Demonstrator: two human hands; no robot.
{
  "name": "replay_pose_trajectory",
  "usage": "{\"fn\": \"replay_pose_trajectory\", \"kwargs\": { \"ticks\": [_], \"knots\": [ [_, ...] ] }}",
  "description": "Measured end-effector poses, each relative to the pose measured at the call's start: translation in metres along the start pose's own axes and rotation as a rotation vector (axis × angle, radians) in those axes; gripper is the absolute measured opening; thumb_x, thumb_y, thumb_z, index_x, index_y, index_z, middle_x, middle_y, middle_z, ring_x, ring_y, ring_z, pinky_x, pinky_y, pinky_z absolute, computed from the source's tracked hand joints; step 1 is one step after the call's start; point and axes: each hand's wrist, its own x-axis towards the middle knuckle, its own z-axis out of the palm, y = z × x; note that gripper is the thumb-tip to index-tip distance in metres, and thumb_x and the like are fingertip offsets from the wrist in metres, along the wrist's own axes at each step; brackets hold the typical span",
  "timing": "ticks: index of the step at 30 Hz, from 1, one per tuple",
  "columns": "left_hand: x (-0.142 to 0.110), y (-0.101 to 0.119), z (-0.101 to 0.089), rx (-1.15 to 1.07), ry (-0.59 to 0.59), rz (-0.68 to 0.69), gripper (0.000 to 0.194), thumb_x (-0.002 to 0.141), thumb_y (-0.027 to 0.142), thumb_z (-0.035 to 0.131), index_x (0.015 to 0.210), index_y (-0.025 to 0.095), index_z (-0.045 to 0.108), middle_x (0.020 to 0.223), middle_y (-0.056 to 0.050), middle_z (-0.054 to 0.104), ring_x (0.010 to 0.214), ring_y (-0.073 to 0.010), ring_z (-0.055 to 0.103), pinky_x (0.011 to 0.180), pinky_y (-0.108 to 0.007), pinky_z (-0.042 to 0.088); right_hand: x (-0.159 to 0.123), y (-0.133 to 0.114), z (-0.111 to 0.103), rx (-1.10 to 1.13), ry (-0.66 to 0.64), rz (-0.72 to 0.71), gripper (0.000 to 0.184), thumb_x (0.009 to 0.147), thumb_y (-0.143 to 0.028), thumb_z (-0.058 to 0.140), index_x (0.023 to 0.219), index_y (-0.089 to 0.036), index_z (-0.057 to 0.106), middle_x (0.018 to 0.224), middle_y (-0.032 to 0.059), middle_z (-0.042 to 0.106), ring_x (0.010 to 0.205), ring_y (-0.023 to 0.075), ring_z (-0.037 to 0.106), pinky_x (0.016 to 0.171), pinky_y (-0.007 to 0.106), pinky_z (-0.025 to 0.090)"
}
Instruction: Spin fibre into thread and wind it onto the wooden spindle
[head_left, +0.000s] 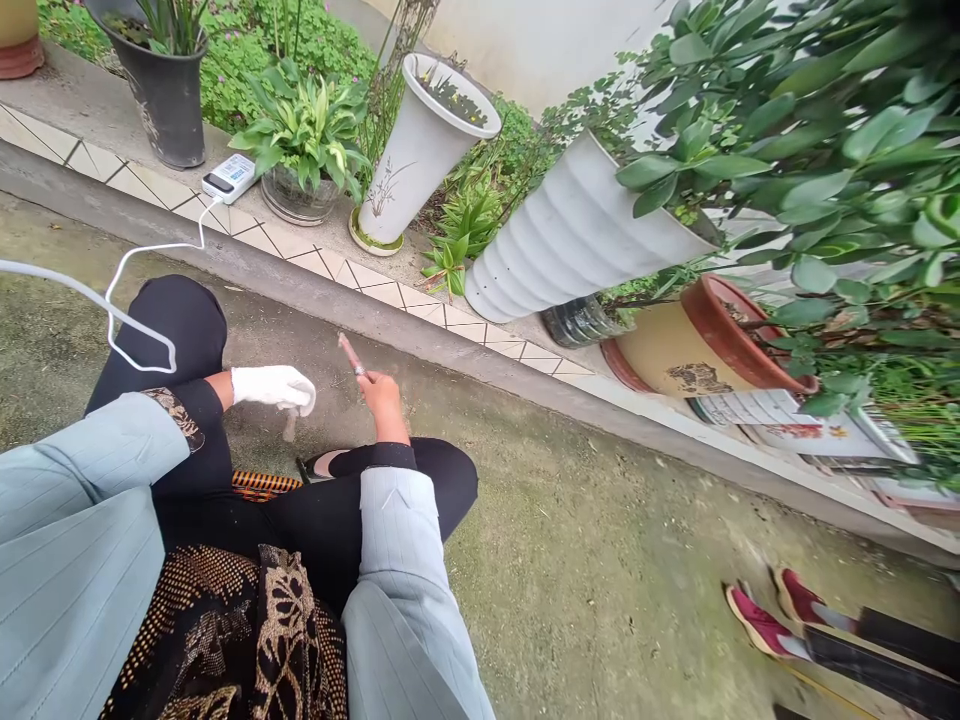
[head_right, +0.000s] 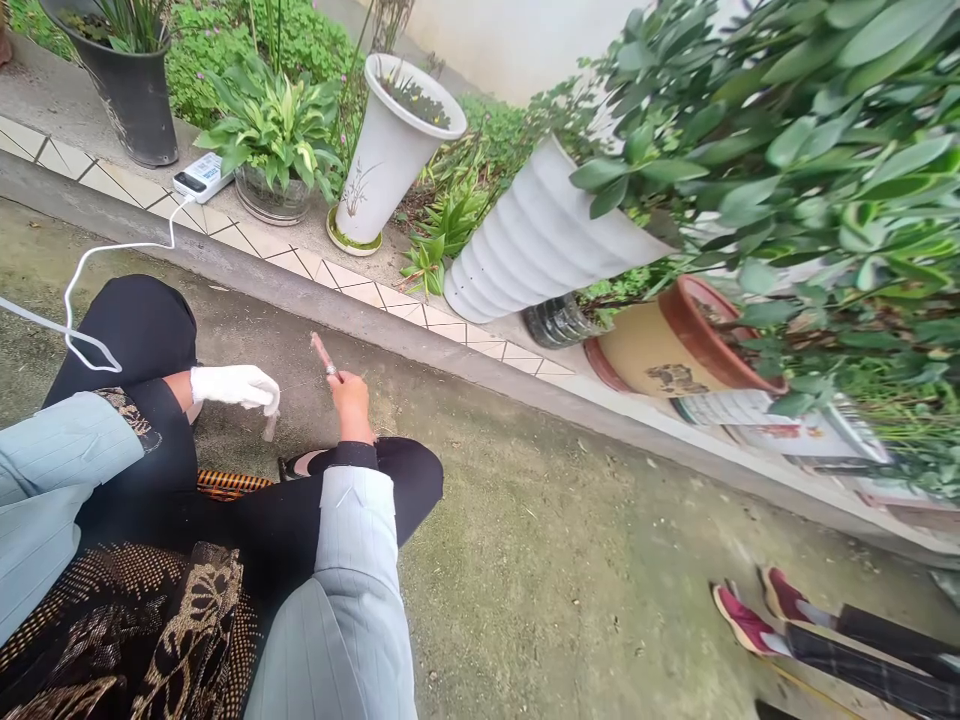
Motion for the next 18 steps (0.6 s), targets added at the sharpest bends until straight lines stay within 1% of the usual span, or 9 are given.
{"fn": "replay_pose_trajectory", "kwargs": {
  "ticks": [3, 5, 7, 10, 12, 13, 14, 15, 18],
  "knots": [
    [0.000, -0.001, -0.003, 0.006, 0.077, 0.019, 0.029, 0.082, 0.039, 0.057, 0.078, 0.012, 0.066, 0.064, -0.002, 0.058, 0.049, -0.0073, 0.037, 0.045, -0.020, 0.028, -0.004, -0.006, 0.007, -0.299, -0.248, -0.058, 0.023, 0.085, -0.030, 0.056, 0.096, -0.019, 0.073, 0.083, 0.0078, 0.069, 0.075, 0.0160, 0.061, 0.066, 0.025, 0.042],
    [0.000, -0.005, -0.007, 0.030, 0.190, 0.040, 0.029, 0.082, 0.039, 0.056, 0.076, 0.012, 0.064, 0.064, -0.002, 0.057, 0.050, -0.0075, 0.038, 0.046, -0.020, 0.028, -0.009, -0.008, 0.009, -0.328, -0.414, -0.063, 0.016, 0.080, -0.025, 0.062, 0.088, -0.018, 0.075, 0.073, 0.0053, 0.068, 0.067, 0.0144, 0.060, 0.062, 0.023, 0.041],
    [0.002, -0.010, -0.012, 0.099, 0.333, 0.054, 0.028, 0.082, 0.038, 0.054, 0.074, 0.013, 0.063, 0.064, -0.002, 0.056, 0.051, -0.0080, 0.040, 0.048, -0.020, 0.030, -0.014, -0.008, 0.008, -0.275, -0.623, -0.058, 0.013, 0.076, -0.022, 0.066, 0.083, -0.017, 0.075, 0.062, 0.0014, 0.064, 0.057, 0.0111, 0.055, 0.058, 0.022, 0.041],
    [0.004, -0.014, -0.019, 0.175, 0.506, 0.035, 0.026, 0.083, 0.035, 0.051, 0.075, 0.014, 0.063, 0.063, -0.001, 0.054, 0.053, -0.0085, 0.041, 0.049, -0.020, 0.032, -0.024, -0.008, 0.000, -0.065, -0.970, -0.098, 0.023, 0.073, -0.026, 0.070, 0.092, -0.015, 0.074, 0.062, -0.0012, 0.062, 0.054, 0.0085, 0.051, 0.056, 0.021, 0.043],
    [0.005, -0.016, -0.022, 0.145, 0.591, 0.008, 0.024, 0.084, 0.033, 0.049, 0.075, 0.014, 0.061, 0.061, 0.000, 0.050, 0.052, -0.0081, 0.040, 0.049, -0.020, 0.031, -0.030, -0.009, -0.008, 0.127, -1.087, -0.177, 0.034, 0.069, -0.032, 0.074, 0.097, -0.013, 0.073, 0.066, 0.0001, 0.064, 0.057, 0.0088, 0.052, 0.059, 0.022, 0.045],
    [0.005, -0.016, -0.022, 0.123, 0.600, -0.009, 0.024, 0.084, 0.032, 0.049, 0.074, 0.014, 0.060, 0.059, 0.001, 0.048, 0.050, -0.0080, 0.038, 0.048, -0.020, 0.030, -0.033, -0.010, -0.012, 0.234, -1.075, -0.226, 0.038, 0.067, -0.035, 0.075, 0.097, -0.012, 0.072, 0.068, 0.0009, 0.064, 0.058, 0.0090, 0.052, 0.060, 0.023, 0.045],
    [0.006, -0.017, -0.021, 0.105, 0.584, -0.026, 0.023, 0.084, 0.031, 0.049, 0.074, 0.013, 0.059, 0.056, 0.001, 0.046, 0.049, -0.0079, 0.037, 0.047, -0.020, 0.030, -0.036, -0.011, -0.016, 0.353, -1.004, -0.277, 0.040, 0.067, -0.038, 0.075, 0.096, -0.011, 0.072, 0.069, 0.0013, 0.063, 0.059, 0.0090, 0.052, 0.060, 0.023, 0.046],
    [0.006, -0.017, -0.020, 0.094, 0.545, -0.044, 0.023, 0.083, 0.032, 0.049, 0.073, 0.013, 0.059, 0.054, 0.002, 0.044, 0.048, -0.0080, 0.036, 0.047, -0.020, 0.029, -0.037, -0.012, -0.019, 0.482, -0.870, -0.324, 0.040, 0.068, -0.041, 0.074, 0.095, -0.011, 0.071, 0.070, 0.0014, 0.062, 0.058, 0.0087, 0.052, 0.060, 0.023, 0.045],
    [0.007, -0.017, -0.011, 0.068, 0.321, -0.076, 0.026, 0.083, 0.034, 0.052, 0.074, 0.012, 0.062, 0.051, 0.002, 0.043, 0.046, -0.0085, 0.036, 0.046, -0.022, 0.029, -0.032, -0.010, -0.023, 0.807, -0.281, -0.357, 0.038, 0.075, -0.048, 0.065, 0.094, -0.015, 0.067, 0.072, 0.0008, 0.059, 0.057, 0.0080, 0.049, 0.057, 0.021, 0.044]
  ]
}}
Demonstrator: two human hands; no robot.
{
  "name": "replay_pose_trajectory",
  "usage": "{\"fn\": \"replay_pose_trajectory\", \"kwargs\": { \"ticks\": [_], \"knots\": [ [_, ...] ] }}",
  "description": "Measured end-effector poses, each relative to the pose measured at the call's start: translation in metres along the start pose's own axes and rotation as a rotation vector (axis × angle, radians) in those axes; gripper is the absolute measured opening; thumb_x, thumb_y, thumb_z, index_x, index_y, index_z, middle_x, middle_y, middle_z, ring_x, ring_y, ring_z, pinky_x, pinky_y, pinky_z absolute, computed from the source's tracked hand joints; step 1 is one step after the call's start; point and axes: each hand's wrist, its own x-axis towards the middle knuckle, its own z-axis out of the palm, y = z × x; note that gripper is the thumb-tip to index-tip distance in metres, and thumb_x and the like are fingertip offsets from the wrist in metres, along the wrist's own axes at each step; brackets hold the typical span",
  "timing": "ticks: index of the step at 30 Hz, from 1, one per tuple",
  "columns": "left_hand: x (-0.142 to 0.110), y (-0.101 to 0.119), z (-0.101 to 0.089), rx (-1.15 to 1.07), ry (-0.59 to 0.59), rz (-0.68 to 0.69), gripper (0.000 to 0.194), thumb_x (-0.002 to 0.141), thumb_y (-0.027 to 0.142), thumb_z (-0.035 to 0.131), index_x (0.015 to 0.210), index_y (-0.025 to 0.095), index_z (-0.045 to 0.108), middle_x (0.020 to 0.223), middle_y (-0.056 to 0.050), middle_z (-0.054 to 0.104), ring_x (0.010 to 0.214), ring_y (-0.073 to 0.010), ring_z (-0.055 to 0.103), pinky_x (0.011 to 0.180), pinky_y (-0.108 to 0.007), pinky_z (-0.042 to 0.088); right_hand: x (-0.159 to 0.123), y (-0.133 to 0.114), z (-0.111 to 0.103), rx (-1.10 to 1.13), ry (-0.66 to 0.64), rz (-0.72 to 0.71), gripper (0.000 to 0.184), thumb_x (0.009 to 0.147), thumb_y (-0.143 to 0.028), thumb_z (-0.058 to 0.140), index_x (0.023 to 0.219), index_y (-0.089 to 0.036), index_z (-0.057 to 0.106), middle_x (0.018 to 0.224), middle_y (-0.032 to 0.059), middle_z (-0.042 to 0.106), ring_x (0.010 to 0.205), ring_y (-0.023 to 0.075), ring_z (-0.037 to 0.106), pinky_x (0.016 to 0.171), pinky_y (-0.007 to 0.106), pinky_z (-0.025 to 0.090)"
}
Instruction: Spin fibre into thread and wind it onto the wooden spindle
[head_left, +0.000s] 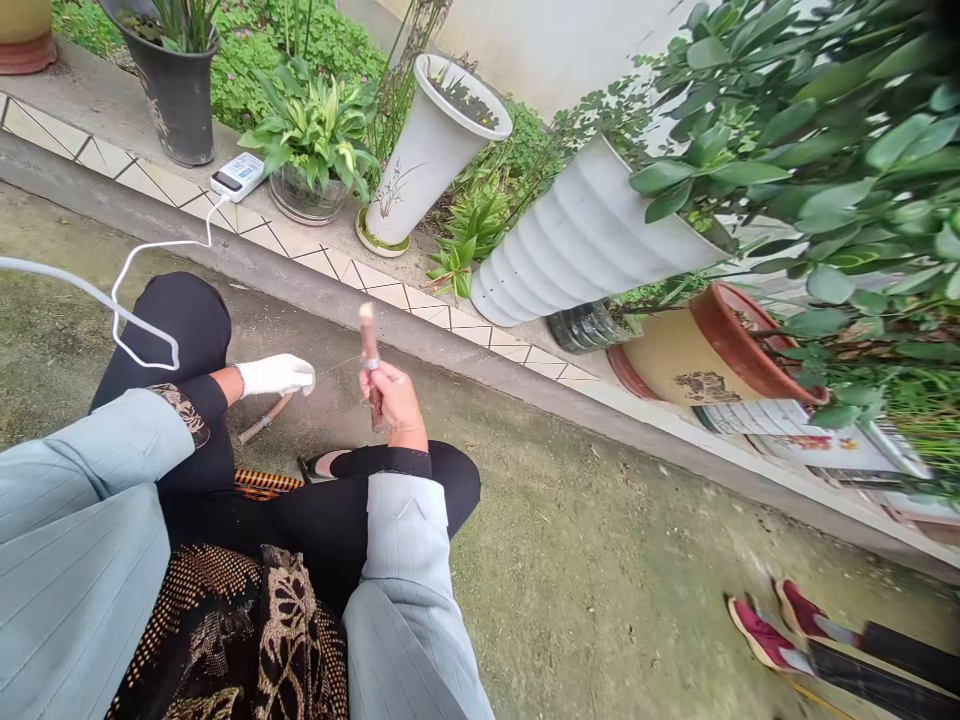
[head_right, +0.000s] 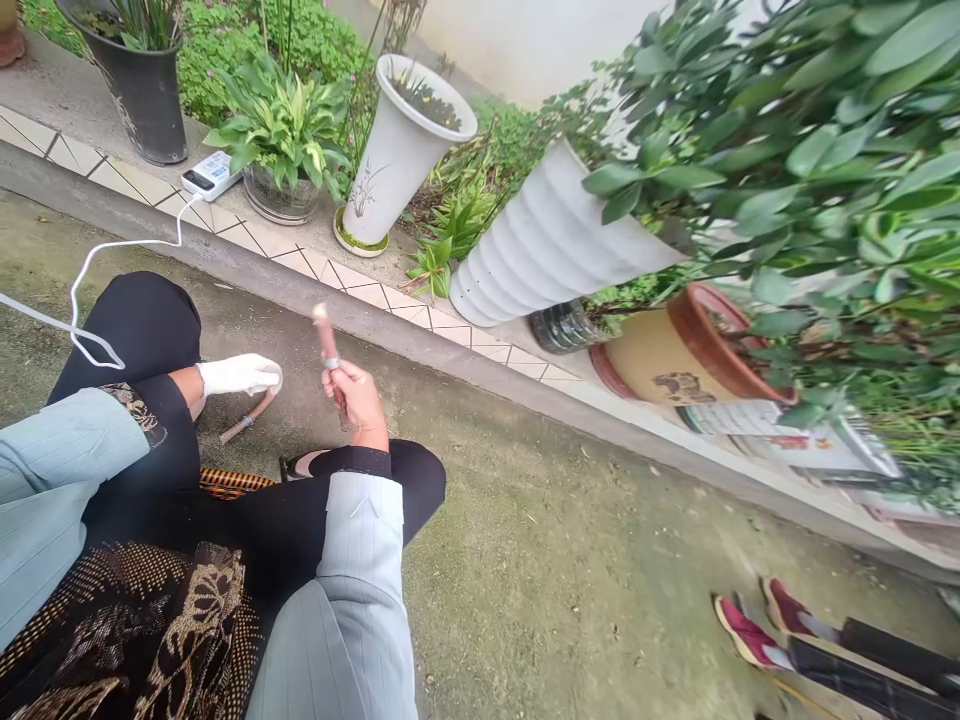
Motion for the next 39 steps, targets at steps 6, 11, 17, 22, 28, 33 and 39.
{"fn": "replay_pose_trajectory", "kwargs": {
  "ticks": [6, 11, 17, 22, 28, 33, 39],
  "knots": [
    [-0.005, 0.004, 0.011, -0.007, -0.269, 0.078, 0.025, 0.085, 0.031, 0.052, 0.075, 0.010, 0.063, 0.057, 0.002, 0.047, 0.050, -0.0076, 0.033, 0.049, -0.023, 0.025, 0.023, 0.027, -0.010, -0.522, 0.330, 0.289, 0.036, 0.088, -0.037, 0.047, 0.110, -0.014, 0.063, 0.076, 0.0031, 0.062, 0.055, 0.0081, 0.051, 0.055, 0.021, 0.043],
    [-0.010, 0.010, 0.011, 0.051, -0.298, 0.092, 0.024, 0.084, 0.029, 0.053, 0.075, 0.009, 0.063, 0.060, 0.001, 0.050, 0.054, -0.0082, 0.035, 0.050, -0.023, 0.027, 0.026, 0.034, -0.001, -0.828, 0.070, 0.470, 0.017, 0.081, -0.026, 0.059, 0.087, -0.016, 0.073, 0.065, 0.0026, 0.064, 0.056, 0.0100, 0.053, 0.058, 0.022, 0.041],
    [-0.007, 0.010, 0.004, 0.188, -0.038, 0.154, 0.021, 0.081, 0.030, 0.052, 0.071, 0.013, 0.060, 0.070, 0.001, 0.060, 0.066, -0.0111, 0.049, 0.066, -0.021, 0.038, 0.015, 0.030, 0.020, -0.822, -0.505, 0.704, 0.007, 0.069, -0.021, 0.072, 0.074, -0.017, 0.075, 0.052, -0.0012, 0.061, 0.047, 0.0089, 0.049, 0.051, 0.022, 0.039],
    [0.004, 0.002, -0.006, 0.322, 0.149, 0.139, 0.023, 0.081, 0.032, 0.048, 0.073, 0.015, 0.062, 0.072, -0.001, 0.062, 0.069, -0.0131, 0.052, 0.069, -0.022, 0.039, 0.010, 0.017, 0.030, -0.545, -0.862, 0.625, 0.028, 0.071, -0.028, 0.071, 0.094, -0.014, 0.074, 0.059, -0.0033, 0.062, 0.050, 0.0070, 0.049, 0.053, 0.020, 0.040],
    [0.009, -0.011, -0.005, 0.106, 0.057, 0.046, 0.026, 0.081, 0.037, 0.051, 0.072, 0.014, 0.061, 0.060, -0.002, 0.055, 0.057, -0.0126, 0.048, 0.056, -0.023, 0.039, -0.004, -0.009, 0.020, -0.188, -0.552, 0.268, 0.042, 0.071, -0.043, 0.071, 0.098, -0.012, 0.070, 0.066, -0.0013, 0.060, 0.055, 0.0067, 0.048, 0.056, 0.020, 0.041],
    [0.003, -0.009, 0.012, 0.027, -0.225, -0.033, 0.033, 0.084, 0.043, 0.052, 0.078, 0.013, 0.065, 0.048, 0.002, 0.044, 0.044, -0.0101, 0.038, 0.044, -0.022, 0.032, 0.006, 0.005, 0.003, -0.068, 0.196, 0.081, 0.035, 0.080, -0.046, 0.060, 0.092, -0.014, 0.065, 0.069, -0.0001, 0.058, 0.053, 0.0067, 0.046, 0.051, 0.019, 0.039],
    [-0.004, 0.009, 0.015, -0.059, -0.316, 0.008, 0.029, 0.082, 0.040, 0.057, 0.076, 0.014, 0.066, 0.048, 0.003, 0.042, 0.044, -0.0093, 0.033, 0.044, -0.023, 0.027, 0.028, 0.027, 0.006, -0.842, 0.206, 0.373, 0.027, 0.087, -0.036, 0.053, 0.094, -0.016, 0.070, 0.079, 0.0069, 0.068, 0.068, 0.0142, 0.059, 0.062, 0.024, 0.042]
  ]
}}
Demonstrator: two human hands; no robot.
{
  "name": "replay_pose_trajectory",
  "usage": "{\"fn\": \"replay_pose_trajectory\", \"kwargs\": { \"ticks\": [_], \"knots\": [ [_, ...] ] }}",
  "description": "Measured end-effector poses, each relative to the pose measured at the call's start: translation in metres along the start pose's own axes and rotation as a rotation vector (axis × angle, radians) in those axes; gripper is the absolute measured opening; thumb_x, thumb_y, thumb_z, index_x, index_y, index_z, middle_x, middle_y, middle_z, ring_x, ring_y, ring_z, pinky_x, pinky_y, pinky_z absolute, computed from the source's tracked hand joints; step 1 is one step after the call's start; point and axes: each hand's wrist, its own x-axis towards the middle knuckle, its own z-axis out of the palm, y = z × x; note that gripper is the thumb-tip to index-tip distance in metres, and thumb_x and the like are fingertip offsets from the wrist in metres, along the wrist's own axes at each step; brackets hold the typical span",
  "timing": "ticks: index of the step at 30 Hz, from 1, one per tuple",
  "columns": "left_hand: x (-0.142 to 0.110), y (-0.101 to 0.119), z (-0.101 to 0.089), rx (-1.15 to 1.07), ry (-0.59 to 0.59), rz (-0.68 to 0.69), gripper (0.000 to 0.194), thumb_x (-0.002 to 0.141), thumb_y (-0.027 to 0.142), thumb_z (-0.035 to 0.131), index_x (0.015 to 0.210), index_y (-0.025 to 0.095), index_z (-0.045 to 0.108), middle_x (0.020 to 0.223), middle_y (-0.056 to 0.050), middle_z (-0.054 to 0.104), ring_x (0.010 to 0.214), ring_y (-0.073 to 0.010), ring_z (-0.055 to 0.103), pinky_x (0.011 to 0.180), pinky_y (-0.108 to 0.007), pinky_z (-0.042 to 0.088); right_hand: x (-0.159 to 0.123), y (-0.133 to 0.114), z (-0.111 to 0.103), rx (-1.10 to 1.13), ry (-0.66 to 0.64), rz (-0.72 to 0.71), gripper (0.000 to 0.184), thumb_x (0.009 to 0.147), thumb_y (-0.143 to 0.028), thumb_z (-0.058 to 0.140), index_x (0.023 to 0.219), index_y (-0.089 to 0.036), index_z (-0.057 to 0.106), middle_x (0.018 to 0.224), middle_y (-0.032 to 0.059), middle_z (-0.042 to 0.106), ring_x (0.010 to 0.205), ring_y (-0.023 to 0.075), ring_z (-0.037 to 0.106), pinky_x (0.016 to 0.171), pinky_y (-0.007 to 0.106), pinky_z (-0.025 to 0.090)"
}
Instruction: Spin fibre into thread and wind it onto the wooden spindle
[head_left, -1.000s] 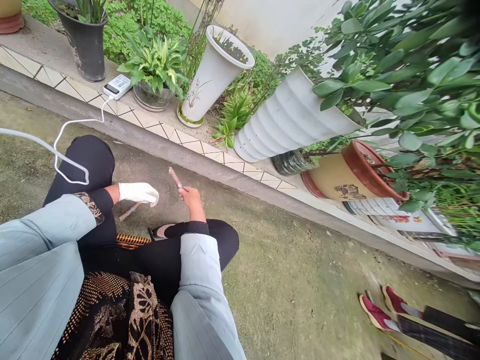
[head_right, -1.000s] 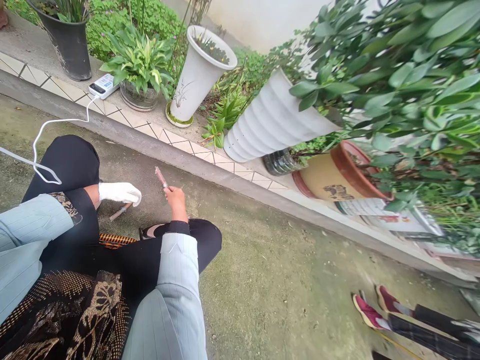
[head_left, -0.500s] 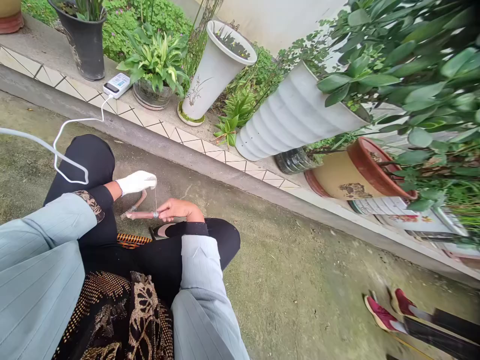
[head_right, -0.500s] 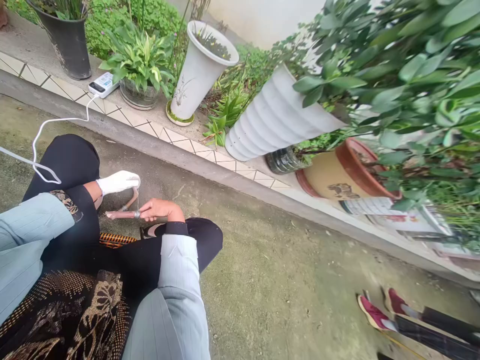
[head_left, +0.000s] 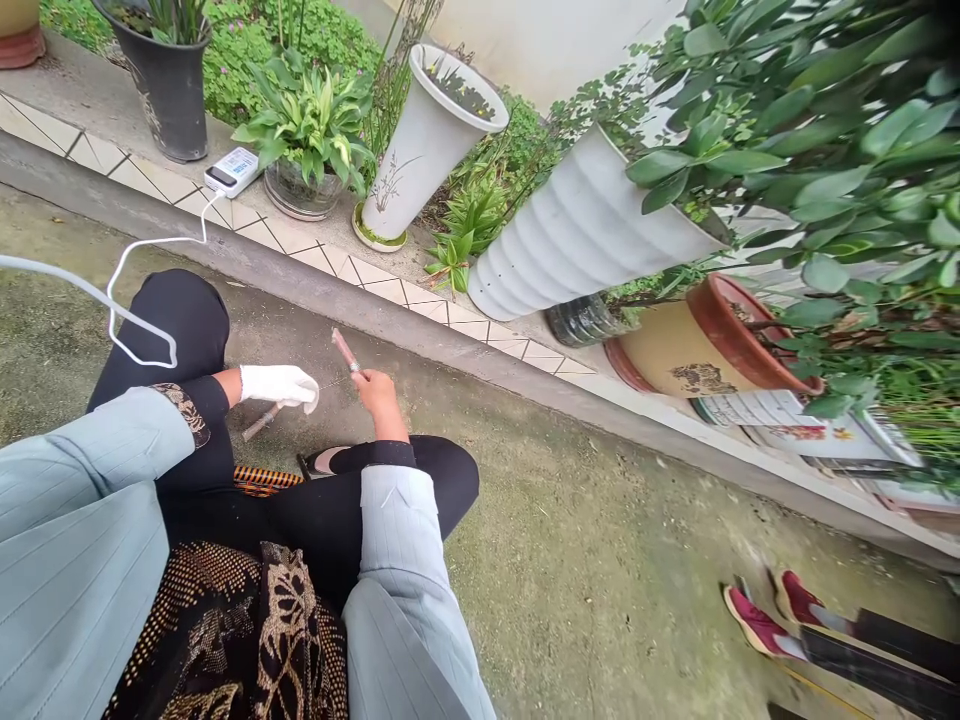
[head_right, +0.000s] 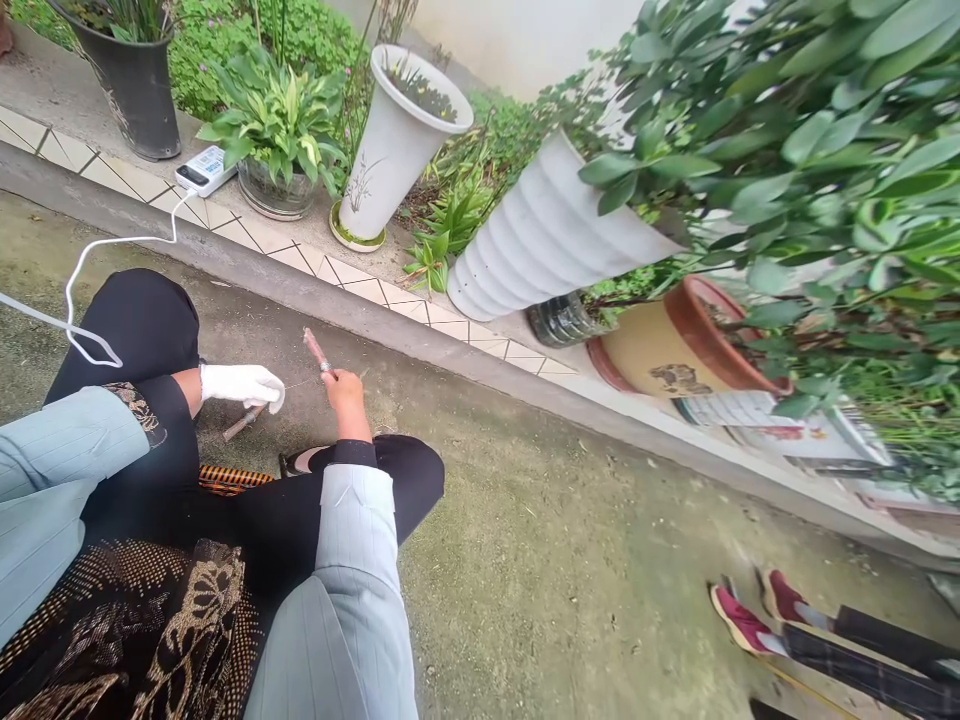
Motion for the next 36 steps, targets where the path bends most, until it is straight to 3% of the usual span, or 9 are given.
{"fn": "replay_pose_trajectory", "kwargs": {
  "ticks": [5, 10, 13, 17, 24, 28, 31, 33, 36],
  "knots": [
    [-0.004, 0.001, -0.005, 0.079, 0.097, 0.031, 0.026, 0.081, 0.037, 0.056, 0.075, 0.013, 0.065, 0.057, 0.001, 0.048, 0.048, -0.0084, 0.036, 0.046, -0.022, 0.027, -0.009, -0.006, 0.012, -0.289, -0.320, -0.090, 0.023, 0.084, -0.031, 0.059, 0.093, -0.015, 0.073, 0.082, 0.0094, 0.070, 0.073, 0.0170, 0.061, 0.067, 0.026, 0.042],
    [-0.003, -0.002, -0.012, 0.193, 0.252, 0.047, 0.027, 0.081, 0.037, 0.053, 0.073, 0.013, 0.062, 0.059, 0.001, 0.051, 0.051, -0.0084, 0.039, 0.049, -0.020, 0.031, -0.023, -0.010, 0.019, -0.093, -0.988, -0.139, 0.019, 0.077, -0.028, 0.066, 0.090, -0.015, 0.072, 0.060, -0.0021, 0.061, 0.051, 0.0083, 0.049, 0.055, 0.022, 0.041],
    [0.000, -0.006, -0.016, 0.241, 0.332, 0.038, 0.027, 0.081, 0.037, 0.050, 0.074, 0.014, 0.062, 0.058, 0.002, 0.051, 0.051, -0.0088, 0.040, 0.049, -0.020, 0.031, -0.030, -0.016, 0.011, 0.104, -1.126, -0.240, 0.028, 0.074, -0.032, 0.069, 0.095, -0.012, 0.070, 0.063, -0.0028, 0.060, 0.053, 0.0071, 0.048, 0.056, 0.022, 0.041],
    [0.007, -0.022, -0.021, 0.221, 0.361, 0.018, 0.024, 0.079, 0.034, 0.050, 0.073, 0.014, 0.061, 0.059, 0.001, 0.051, 0.052, -0.0095, 0.042, 0.049, -0.020, 0.032, -0.036, -0.017, -0.008, 0.329, -0.993, -0.376, 0.033, 0.074, -0.041, 0.069, 0.089, -0.012, 0.068, 0.067, -0.0012, 0.059, 0.056, 0.0069, 0.047, 0.056, 0.021, 0.039],
    [0.009, -0.038, -0.010, 0.097, 0.057, -0.095, 0.029, 0.080, 0.040, 0.053, 0.075, 0.013, 0.062, 0.051, 0.003, 0.044, 0.044, -0.0091, 0.036, 0.043, -0.022, 0.027, -0.026, 0.002, -0.016, 0.726, -0.340, -0.243, 0.035, 0.076, -0.045, 0.065, 0.093, -0.014, 0.063, 0.072, -0.0004, 0.057, 0.057, 0.0073, 0.046, 0.057, 0.021, 0.040],
    [0.006, -0.025, -0.005, 0.136, 0.000, -0.062, 0.025, 0.081, 0.037, 0.053, 0.073, 0.014, 0.062, 0.054, 0.002, 0.047, 0.046, -0.0090, 0.036, 0.044, -0.022, 0.027, -0.012, 0.002, -0.012, 0.237, -0.120, -0.100, 0.028, 0.087, -0.036, 0.050, 0.099, -0.014, 0.064, 0.082, 0.0051, 0.064, 0.065, 0.0112, 0.054, 0.062, 0.023, 0.042],
    [0.004, -0.017, -0.008, 0.172, 0.077, 0.083, 0.025, 0.083, 0.034, 0.052, 0.072, 0.013, 0.062, 0.064, -0.001, 0.055, 0.056, -0.0099, 0.043, 0.052, -0.021, 0.033, -0.007, -0.006, -0.006, -0.218, -0.087, -0.047, 0.031, 0.091, -0.030, 0.044, 0.109, -0.015, 0.065, 0.101, 0.0121, 0.068, 0.087, 0.0185, 0.061, 0.073, 0.027, 0.043],
    [0.001, -0.014, -0.010, 0.230, 0.117, 0.144, 0.026, 0.083, 0.033, 0.051, 0.072, 0.013, 0.062, 0.069, -0.002, 0.059, 0.063, -0.0108, 0.048, 0.059, -0.020, 0.036, -0.009, -0.011, 0.001, -0.313, -0.140, -0.057, 0.030, 0.091, -0.029, 0.047, 0.110, -0.015, 0.066, 0.108, 0.0146, 0.067, 0.095, 0.0216, 0.061, 0.076, 0.028, 0.042],
    [-0.003, -0.012, -0.012, 0.361, 0.126, 0.135, 0.025, 0.084, 0.033, 0.050, 0.073, 0.013, 0.062, 0.071, -0.001, 0.060, 0.066, -0.0107, 0.049, 0.065, -0.019, 0.038, -0.016, -0.015, 0.014, -0.348, -0.363, -0.068, 0.021, 0.084, -0.029, 0.060, 0.095, -0.016, 0.072, 0.087, 0.0100, 0.071, 0.077, 0.0180, 0.063, 0.068, 0.025, 0.043]
  ]
}}
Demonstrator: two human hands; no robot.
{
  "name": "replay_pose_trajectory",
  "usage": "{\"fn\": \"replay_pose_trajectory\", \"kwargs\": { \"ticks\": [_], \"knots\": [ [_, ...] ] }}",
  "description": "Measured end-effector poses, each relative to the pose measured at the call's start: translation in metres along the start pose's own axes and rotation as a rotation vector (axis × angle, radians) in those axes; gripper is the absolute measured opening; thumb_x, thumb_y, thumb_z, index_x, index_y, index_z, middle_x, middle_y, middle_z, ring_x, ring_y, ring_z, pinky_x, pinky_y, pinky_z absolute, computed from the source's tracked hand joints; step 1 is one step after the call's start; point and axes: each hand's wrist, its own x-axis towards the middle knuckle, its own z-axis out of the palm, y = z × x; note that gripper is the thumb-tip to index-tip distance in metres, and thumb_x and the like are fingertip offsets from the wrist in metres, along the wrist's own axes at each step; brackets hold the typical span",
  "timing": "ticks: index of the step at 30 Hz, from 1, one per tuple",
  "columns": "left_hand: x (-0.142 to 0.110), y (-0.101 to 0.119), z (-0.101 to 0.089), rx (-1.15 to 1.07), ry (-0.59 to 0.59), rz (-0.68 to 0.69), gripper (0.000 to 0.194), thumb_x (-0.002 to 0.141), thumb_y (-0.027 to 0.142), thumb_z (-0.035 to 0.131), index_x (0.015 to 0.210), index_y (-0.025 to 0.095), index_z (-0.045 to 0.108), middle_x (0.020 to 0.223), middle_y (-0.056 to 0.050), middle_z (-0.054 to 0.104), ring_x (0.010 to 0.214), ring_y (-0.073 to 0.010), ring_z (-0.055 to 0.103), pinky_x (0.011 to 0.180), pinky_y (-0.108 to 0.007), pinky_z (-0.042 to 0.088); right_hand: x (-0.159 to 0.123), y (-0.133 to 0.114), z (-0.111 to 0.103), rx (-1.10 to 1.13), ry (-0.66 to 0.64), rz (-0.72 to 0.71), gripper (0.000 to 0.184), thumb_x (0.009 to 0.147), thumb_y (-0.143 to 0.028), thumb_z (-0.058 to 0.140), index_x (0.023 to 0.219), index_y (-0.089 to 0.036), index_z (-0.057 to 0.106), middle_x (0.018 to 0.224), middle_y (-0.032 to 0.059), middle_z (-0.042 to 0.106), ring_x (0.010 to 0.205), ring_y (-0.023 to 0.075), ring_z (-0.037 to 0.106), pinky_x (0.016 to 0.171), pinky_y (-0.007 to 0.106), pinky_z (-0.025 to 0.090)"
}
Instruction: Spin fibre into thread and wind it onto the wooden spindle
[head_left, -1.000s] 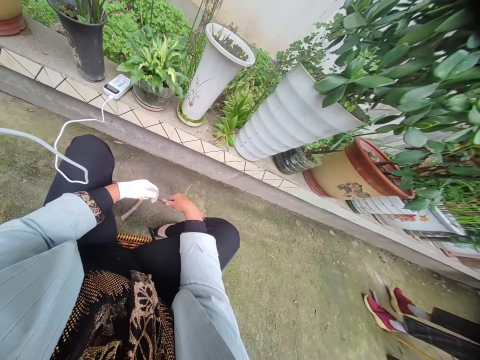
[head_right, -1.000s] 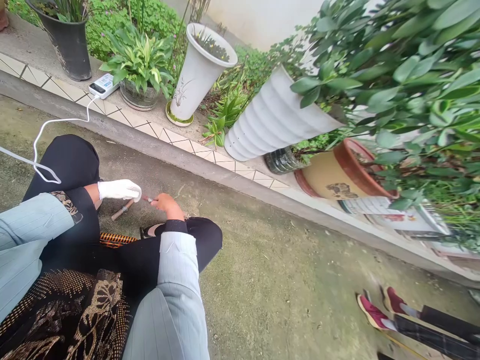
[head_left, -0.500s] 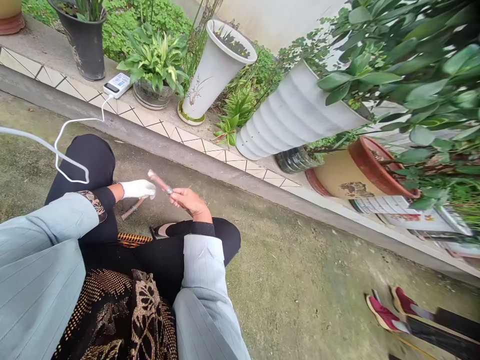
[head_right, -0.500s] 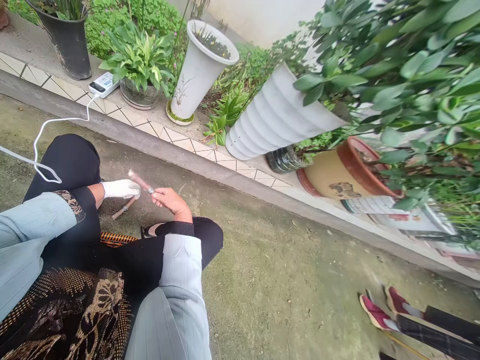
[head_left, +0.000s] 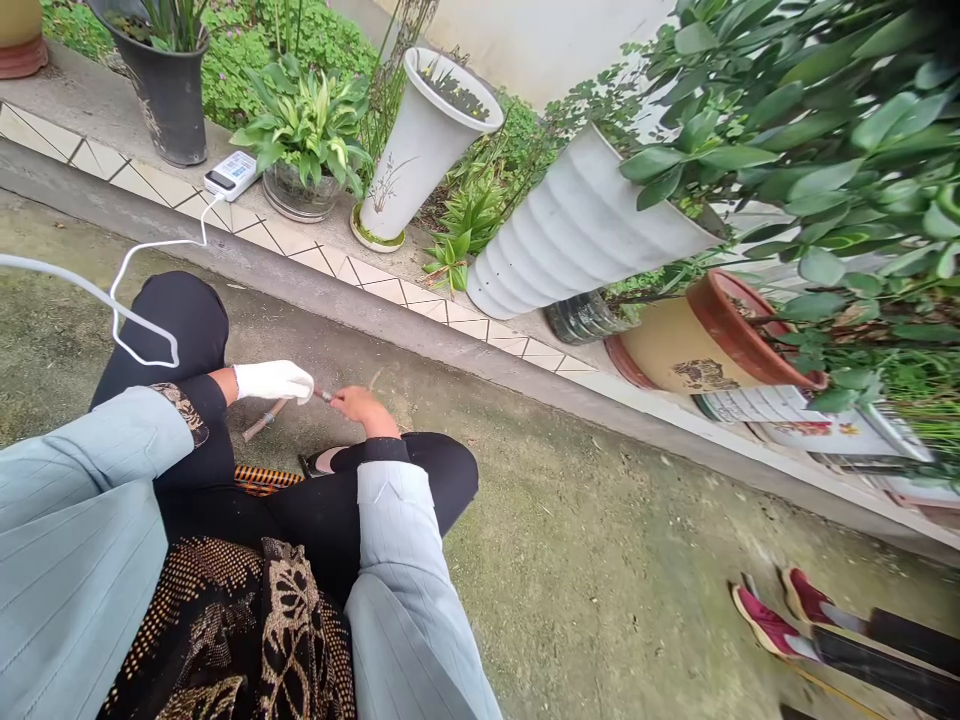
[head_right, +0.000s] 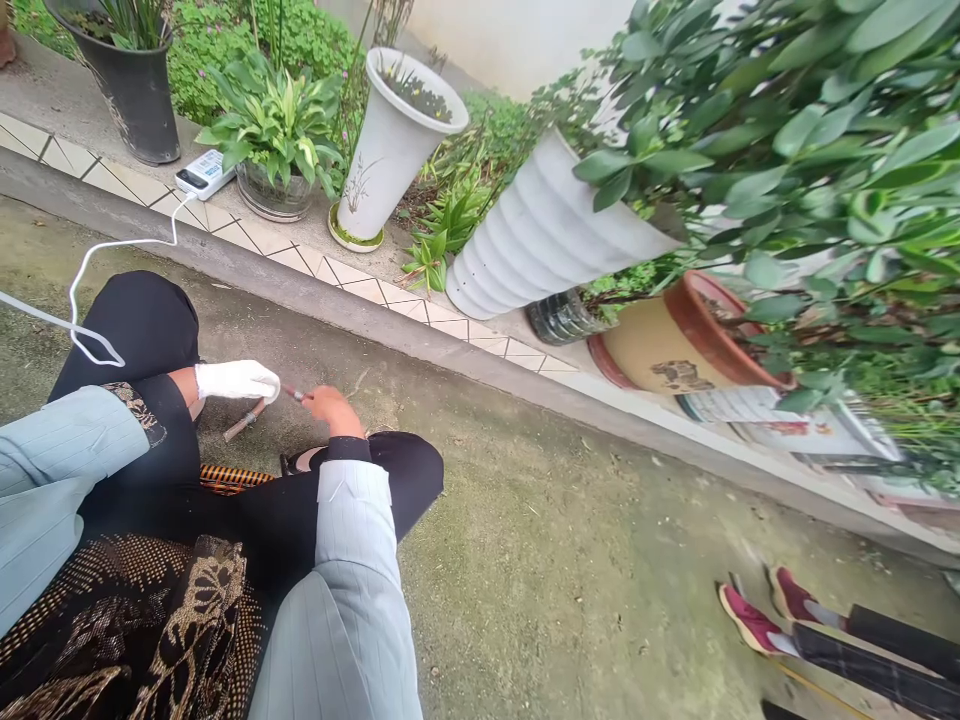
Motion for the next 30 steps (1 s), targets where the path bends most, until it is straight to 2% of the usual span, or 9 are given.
{"fn": "replay_pose_trajectory", "kwargs": {
  "ticks": [4, 8, 10, 12, 15, 19, 22, 25, 30],
  "knots": [
    [-0.003, 0.003, -0.002, 0.090, -0.008, -0.007, 0.027, 0.085, 0.034, 0.047, 0.072, 0.014, 0.060, 0.070, 0.001, 0.058, 0.066, -0.0105, 0.049, 0.066, -0.019, 0.038, -0.005, -0.007, 0.013, 0.053, -0.565, -0.100, 0.020, 0.082, -0.026, 0.062, 0.095, -0.015, 0.071, 0.057, -0.0017, 0.059, 0.048, 0.0087, 0.047, 0.053, 0.022, 0.038],
    [0.001, -0.001, -0.005, 0.022, 0.105, -0.066, 0.027, 0.084, 0.036, 0.049, 0.076, 0.013, 0.062, 0.071, -0.001, 0.059, 0.064, -0.0107, 0.048, 0.062, -0.020, 0.038, -0.020, -0.006, 0.003, 0.283, -0.745, -0.324, 0.028, 0.078, -0.029, 0.066, 0.100, -0.012, 0.069, 0.057, -0.0042, 0.057, 0.048, 0.0065, 0.044, 0.050, 0.020, 0.037],
    [0.005, -0.006, -0.005, -0.063, 0.173, -0.125, 0.028, 0.084, 0.037, 0.049, 0.077, 0.013, 0.062, 0.070, -0.002, 0.059, 0.059, -0.0102, 0.046, 0.057, -0.021, 0.038, -0.029, -0.001, -0.008, 0.509, -0.639, -0.472, 0.032, 0.076, -0.034, 0.067, 0.101, -0.013, 0.068, 0.062, -0.0037, 0.057, 0.051, 0.0061, 0.045, 0.052, 0.020, 0.037],
    [0.007, -0.012, -0.002, -0.161, 0.190, -0.183, 0.030, 0.085, 0.038, 0.048, 0.078, 0.013, 0.061, 0.065, -0.002, 0.057, 0.054, -0.0099, 0.045, 0.054, -0.021, 0.038, -0.033, 0.007, -0.017, 0.821, -0.217, -0.524, 0.032, 0.079, -0.041, 0.063, 0.096, -0.014, 0.066, 0.063, -0.0040, 0.055, 0.051, 0.0050, 0.042, 0.050, 0.018, 0.034],
    [0.009, -0.016, 0.003, -0.249, 0.100, -0.225, 0.029, 0.085, 0.039, 0.049, 0.079, 0.014, 0.062, 0.057, 0.000, 0.051, 0.049, -0.0096, 0.043, 0.049, -0.021, 0.036, -0.025, 0.019, -0.024, 1.111, 0.358, -0.373, 0.032, 0.080, -0.045, 0.059, 0.090, -0.016, 0.062, 0.062, -0.0051, 0.049, 0.048, 0.0051, 0.038, 0.046, 0.018, 0.031],
    [0.006, -0.010, 0.007, -0.272, -0.124, -0.184, 0.027, 0.082, 0.039, 0.053, 0.078, 0.015, 0.065, 0.053, 0.002, 0.048, 0.046, -0.0089, 0.038, 0.046, -0.021, 0.035, -0.002, 0.027, -0.020, 0.873, 0.536, -0.060, 0.028, 0.086, -0.041, 0.049, 0.088, -0.016, 0.062, 0.065, -0.0013, 0.055, 0.050, 0.0079, 0.044, 0.049, 0.021, 0.035],
    [0.003, -0.004, 0.007, -0.271, -0.227, -0.149, 0.028, 0.082, 0.040, 0.054, 0.078, 0.015, 0.067, 0.054, 0.001, 0.048, 0.045, -0.0085, 0.036, 0.044, -0.021, 0.033, 0.007, 0.022, -0.014, 0.298, 0.407, 0.072, 0.032, 0.090, -0.037, 0.043, 0.103, -0.017, 0.066, 0.091, 0.0083, 0.068, 0.075, 0.0150, 0.060, 0.063, 0.024, 0.042],
    [0.001, -0.004, 0.006, -0.253, -0.232, -0.134, 0.028, 0.081, 0.039, 0.054, 0.077, 0.014, 0.067, 0.055, 0.001, 0.049, 0.045, -0.0084, 0.036, 0.043, -0.020, 0.031, 0.007, 0.009, -0.006, -0.074, 0.116, 0.097, 0.033, 0.091, -0.034, 0.045, 0.110, -0.017, 0.067, 0.109, 0.0155, 0.067, 0.094, 0.0214, 0.062, 0.073, 0.028, 0.043],
    [0.000, -0.006, 0.000, -0.192, -0.069, -0.168, 0.027, 0.082, 0.037, 0.053, 0.073, 0.014, 0.063, 0.056, 0.001, 0.050, 0.045, -0.0076, 0.036, 0.044, -0.020, 0.028, -0.003, -0.006, 0.008, -0.076, -0.372, 0.013, 0.016, 0.072, -0.028, 0.072, 0.083, -0.017, 0.074, 0.062, 0.0030, 0.064, 0.059, 0.0133, 0.057, 0.058, 0.024, 0.042]
  ]
}}
